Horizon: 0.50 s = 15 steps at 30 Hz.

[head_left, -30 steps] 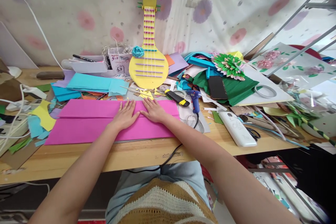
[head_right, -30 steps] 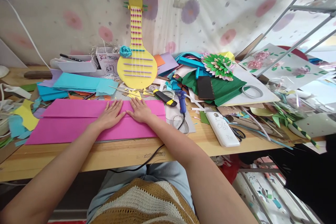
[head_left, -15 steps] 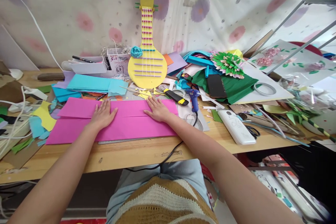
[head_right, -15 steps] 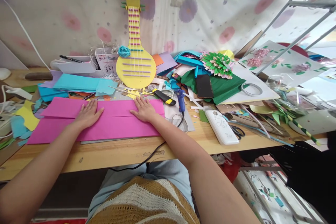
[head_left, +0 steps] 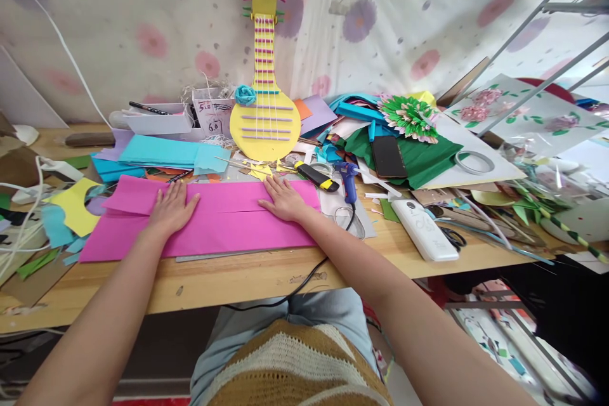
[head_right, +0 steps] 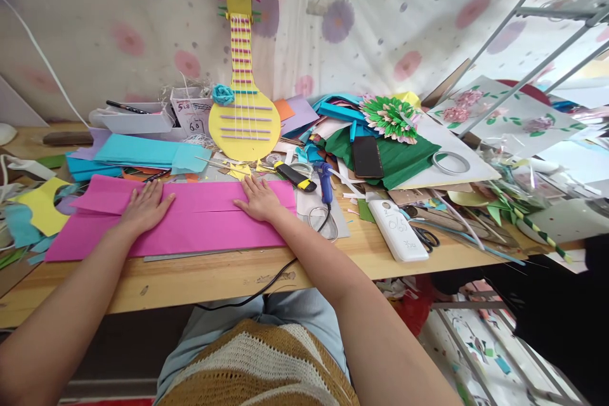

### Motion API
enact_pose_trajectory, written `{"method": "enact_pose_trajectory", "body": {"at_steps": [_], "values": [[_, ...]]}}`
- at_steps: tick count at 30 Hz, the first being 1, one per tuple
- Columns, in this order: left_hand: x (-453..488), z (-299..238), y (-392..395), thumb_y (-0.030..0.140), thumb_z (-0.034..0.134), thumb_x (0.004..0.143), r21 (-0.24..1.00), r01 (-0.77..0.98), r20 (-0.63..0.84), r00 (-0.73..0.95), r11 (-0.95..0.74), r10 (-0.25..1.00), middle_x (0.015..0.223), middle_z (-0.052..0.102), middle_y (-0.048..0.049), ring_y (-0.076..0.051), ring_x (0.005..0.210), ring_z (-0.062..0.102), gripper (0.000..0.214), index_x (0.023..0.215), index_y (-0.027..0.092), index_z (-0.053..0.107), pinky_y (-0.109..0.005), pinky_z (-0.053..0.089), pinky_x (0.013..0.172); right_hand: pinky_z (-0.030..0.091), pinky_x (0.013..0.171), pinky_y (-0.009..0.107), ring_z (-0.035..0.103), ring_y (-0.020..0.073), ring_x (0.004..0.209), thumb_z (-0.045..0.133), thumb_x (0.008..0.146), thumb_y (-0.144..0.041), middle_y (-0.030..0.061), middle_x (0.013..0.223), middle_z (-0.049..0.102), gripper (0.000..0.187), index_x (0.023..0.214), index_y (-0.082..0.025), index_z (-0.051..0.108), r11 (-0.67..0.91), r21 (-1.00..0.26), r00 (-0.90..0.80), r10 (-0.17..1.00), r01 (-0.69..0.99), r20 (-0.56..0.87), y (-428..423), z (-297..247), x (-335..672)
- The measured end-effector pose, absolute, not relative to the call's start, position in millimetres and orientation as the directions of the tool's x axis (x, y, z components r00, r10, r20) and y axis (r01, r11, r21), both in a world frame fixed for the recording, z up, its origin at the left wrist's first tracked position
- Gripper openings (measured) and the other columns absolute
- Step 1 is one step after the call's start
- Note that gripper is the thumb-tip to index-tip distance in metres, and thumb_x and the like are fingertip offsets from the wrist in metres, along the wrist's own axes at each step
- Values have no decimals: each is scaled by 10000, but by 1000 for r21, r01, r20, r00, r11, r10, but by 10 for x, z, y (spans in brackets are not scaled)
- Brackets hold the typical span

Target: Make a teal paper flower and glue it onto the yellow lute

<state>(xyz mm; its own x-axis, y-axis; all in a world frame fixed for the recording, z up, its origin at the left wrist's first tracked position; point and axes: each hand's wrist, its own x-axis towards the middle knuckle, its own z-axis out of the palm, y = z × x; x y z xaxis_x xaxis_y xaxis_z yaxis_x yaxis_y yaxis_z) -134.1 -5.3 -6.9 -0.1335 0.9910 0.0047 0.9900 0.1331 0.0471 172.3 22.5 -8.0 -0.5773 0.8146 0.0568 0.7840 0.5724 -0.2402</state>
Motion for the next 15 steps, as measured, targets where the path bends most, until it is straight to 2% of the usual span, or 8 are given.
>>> {"method": "enact_pose_trajectory", "body": {"at_steps": [4, 10, 15], "values": [[-1468, -95, -49, 501, 112, 862, 17, 999, -16, -47, 47, 999, 1517, 174, -92, -210, 1410, 111, 742, 1441, 47, 204, -408, 100, 1154, 96, 1149, 448, 91, 272, 1410, 191, 899, -609, 121, 1510, 184, 780, 1448, -55, 204, 570, -238, -576, 816, 786, 53, 225, -83, 1728], [-1555, -116, -57, 480, 172, 858, 4, 1000, -20, 18, -18, 1000, 1512, 181, -104, -238, 1408, 113, 724, 1432, 42, 227, -446, 112, 1143, 94, 1150, 445, 81, 268, 1412, 177, 891, -625, 121, 1511, 182, 797, 1450, -57, 202, 577, -247, -580, 812, 779, 68, 235, -110, 1734], [-1532, -70, -137, 464, 146, 874, 20, 998, 46, 61, -62, 997, 1512, 190, -107, -224, 1409, 123, 702, 1439, 52, 208, -456, 57, 1145, 97, 1150, 440, 83, 270, 1411, 206, 901, -602, 118, 1509, 187, 771, 1449, -59, 207, 574, -230, -574, 816, 786, 75, 224, -110, 1729]]}}
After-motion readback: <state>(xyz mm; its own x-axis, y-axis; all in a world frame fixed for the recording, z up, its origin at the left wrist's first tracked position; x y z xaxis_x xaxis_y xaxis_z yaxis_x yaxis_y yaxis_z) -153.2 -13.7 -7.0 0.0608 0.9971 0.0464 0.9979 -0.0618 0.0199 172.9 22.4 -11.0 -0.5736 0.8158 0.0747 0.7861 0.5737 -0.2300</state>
